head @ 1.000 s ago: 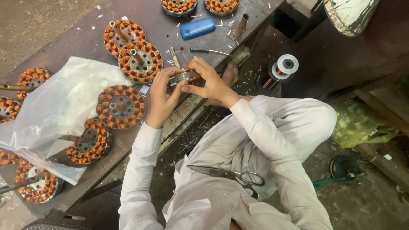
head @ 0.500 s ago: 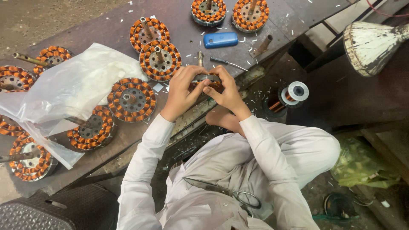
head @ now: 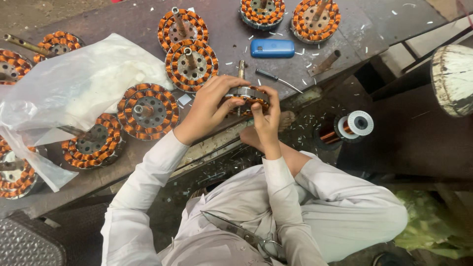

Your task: The person sits on the floor and assembles motor stators by cutting small white strips with scissors and inserting them into the slots of copper-wound stators. The person uses a screwdriver to adjust the coils and places the finished stators on the table.

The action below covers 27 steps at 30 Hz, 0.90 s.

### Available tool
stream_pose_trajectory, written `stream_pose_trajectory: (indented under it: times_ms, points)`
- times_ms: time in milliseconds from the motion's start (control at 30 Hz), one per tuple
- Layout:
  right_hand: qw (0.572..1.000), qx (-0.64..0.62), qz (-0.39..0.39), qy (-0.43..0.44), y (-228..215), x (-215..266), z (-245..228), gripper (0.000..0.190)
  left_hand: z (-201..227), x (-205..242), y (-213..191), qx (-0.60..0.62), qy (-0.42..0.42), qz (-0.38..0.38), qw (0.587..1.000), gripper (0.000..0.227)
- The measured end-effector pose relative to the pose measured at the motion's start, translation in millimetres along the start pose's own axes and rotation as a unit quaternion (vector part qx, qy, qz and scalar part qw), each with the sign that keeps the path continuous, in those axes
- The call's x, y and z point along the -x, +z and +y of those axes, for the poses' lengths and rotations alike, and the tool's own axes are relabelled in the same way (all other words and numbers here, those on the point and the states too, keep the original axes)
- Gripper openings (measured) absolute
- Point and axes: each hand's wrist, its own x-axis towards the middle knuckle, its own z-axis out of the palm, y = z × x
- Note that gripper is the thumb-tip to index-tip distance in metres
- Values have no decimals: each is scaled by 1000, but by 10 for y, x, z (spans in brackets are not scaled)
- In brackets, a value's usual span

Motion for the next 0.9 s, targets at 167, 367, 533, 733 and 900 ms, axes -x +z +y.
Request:
stream_pose_trajectory:
  times_ms: [167, 367, 533, 733, 900]
  points:
    - [1000, 13, -14, -8, 36, 3, 24, 58, 39, -9, -60, 9, -17, 4, 1000, 33]
    - [1000, 9, -23, -2, -36, 19, 0, 61, -39, -64, 92, 26, -7, 29, 999, 36]
    - [1000, 1, -6, 6, -101, 29, 63, 64, -73, -111, 233, 32, 24, 35, 999, 36]
    - [999, 15, -29, 18, -149, 71, 72, 67, 57, -85, 272, 16, -7, 40, 999, 36]
    - [999, -2, -40, 26, -179, 71, 66, 70, 63, -106, 275, 26, -14, 20, 999, 37]
